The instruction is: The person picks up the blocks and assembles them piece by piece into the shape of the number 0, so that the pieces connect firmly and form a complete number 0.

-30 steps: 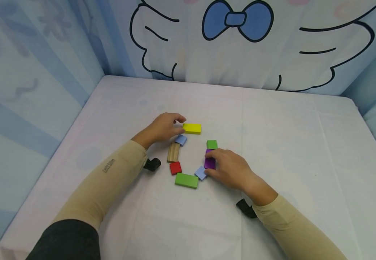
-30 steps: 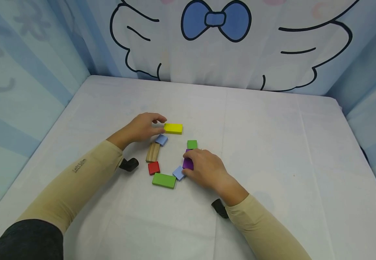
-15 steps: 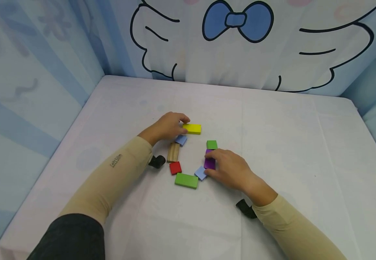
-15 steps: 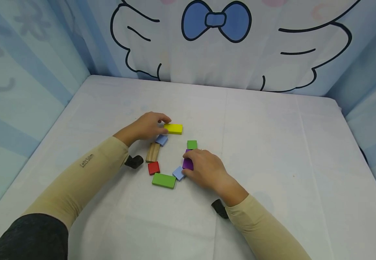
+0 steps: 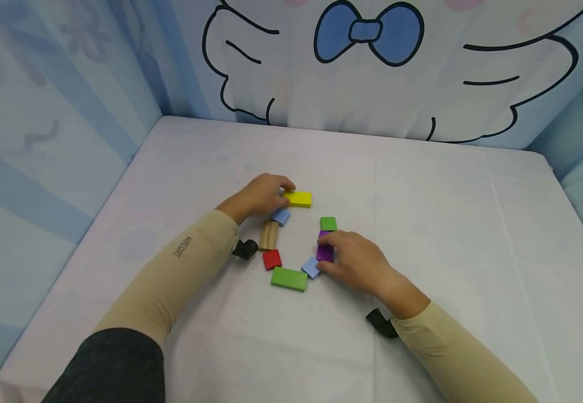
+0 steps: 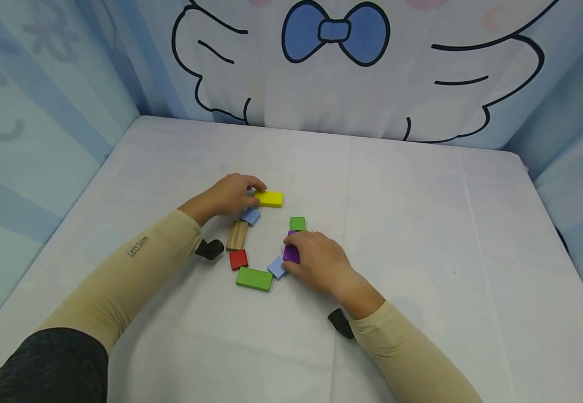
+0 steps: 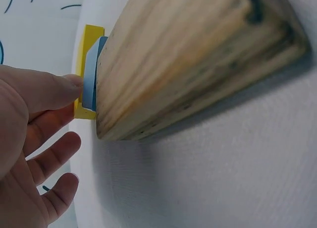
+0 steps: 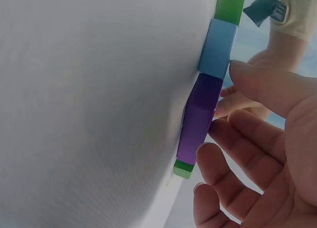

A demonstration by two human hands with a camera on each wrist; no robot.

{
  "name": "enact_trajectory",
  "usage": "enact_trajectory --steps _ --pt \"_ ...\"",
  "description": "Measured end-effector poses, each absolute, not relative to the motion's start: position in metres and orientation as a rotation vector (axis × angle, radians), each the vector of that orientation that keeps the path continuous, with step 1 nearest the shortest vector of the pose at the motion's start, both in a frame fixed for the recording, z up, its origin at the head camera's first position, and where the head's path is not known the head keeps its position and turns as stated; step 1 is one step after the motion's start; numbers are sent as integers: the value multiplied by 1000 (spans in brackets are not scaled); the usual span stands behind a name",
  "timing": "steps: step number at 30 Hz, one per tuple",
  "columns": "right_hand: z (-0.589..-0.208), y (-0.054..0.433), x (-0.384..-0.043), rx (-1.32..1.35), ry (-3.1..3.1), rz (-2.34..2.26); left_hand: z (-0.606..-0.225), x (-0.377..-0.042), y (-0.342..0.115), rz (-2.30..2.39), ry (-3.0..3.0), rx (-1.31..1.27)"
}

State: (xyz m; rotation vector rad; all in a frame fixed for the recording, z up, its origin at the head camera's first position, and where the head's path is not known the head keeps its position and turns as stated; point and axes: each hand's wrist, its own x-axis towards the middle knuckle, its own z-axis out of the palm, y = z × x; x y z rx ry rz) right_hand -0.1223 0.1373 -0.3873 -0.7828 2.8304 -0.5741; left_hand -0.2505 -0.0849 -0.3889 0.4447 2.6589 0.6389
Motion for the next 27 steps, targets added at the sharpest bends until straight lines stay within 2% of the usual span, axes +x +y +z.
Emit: enact_trajectory --steps 27 --pt "-386 144 -121 -759 2850 -587 -389 -250 -86 614 2657 469"
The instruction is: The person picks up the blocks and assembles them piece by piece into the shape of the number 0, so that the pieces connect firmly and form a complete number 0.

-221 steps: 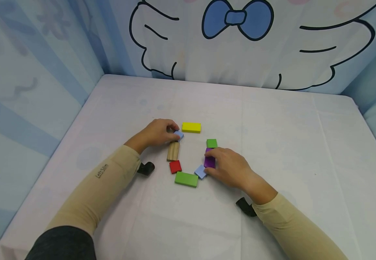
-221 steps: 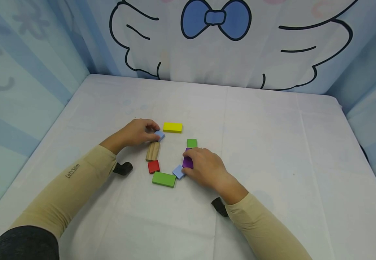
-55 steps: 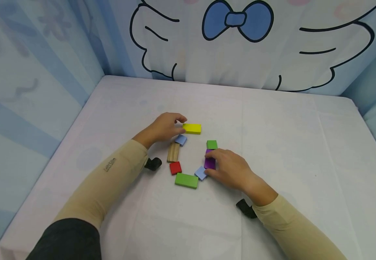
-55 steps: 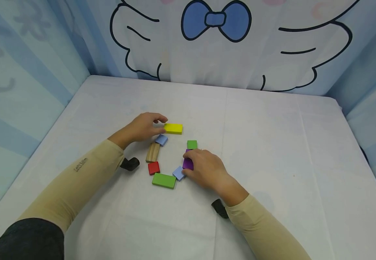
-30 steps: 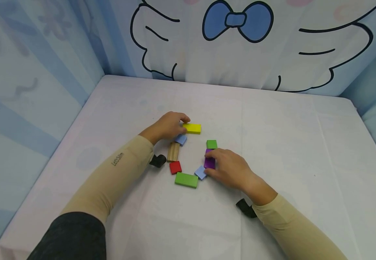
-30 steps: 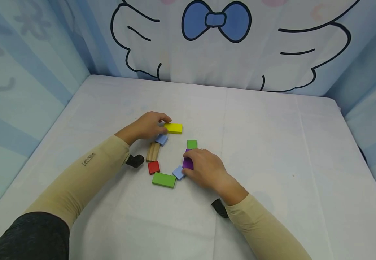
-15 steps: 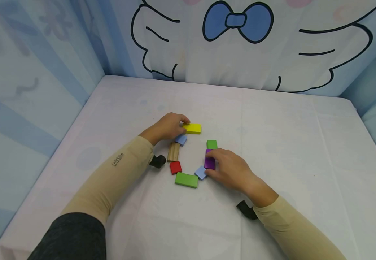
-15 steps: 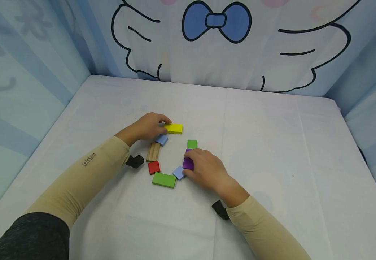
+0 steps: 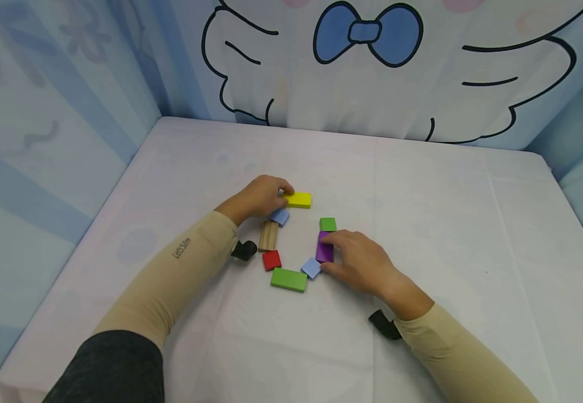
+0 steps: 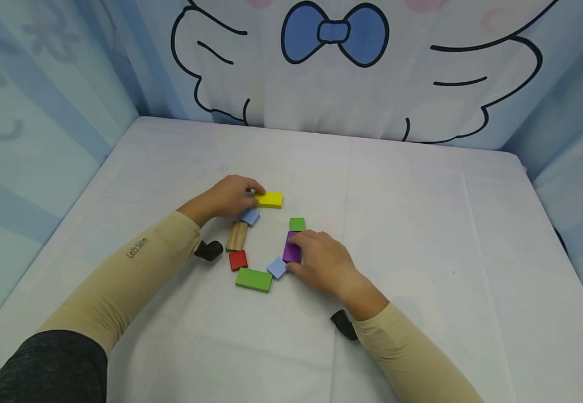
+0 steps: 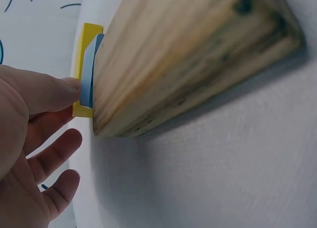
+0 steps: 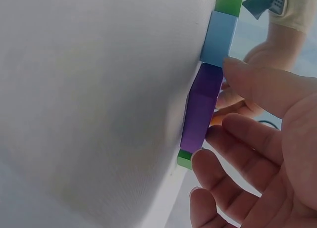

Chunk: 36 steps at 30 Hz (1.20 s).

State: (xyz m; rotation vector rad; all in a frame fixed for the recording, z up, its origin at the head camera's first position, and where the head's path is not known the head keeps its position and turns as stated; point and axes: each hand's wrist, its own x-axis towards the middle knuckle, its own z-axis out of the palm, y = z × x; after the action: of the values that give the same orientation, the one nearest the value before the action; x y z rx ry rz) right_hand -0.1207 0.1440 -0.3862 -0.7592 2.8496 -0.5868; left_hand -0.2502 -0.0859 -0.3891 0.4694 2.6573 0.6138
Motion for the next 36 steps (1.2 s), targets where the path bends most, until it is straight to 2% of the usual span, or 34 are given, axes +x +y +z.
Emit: enact_trajectory --steps 36 --pt "-384 143 -119 -762 2866 -533 -386 -243 -71 594 2608 550"
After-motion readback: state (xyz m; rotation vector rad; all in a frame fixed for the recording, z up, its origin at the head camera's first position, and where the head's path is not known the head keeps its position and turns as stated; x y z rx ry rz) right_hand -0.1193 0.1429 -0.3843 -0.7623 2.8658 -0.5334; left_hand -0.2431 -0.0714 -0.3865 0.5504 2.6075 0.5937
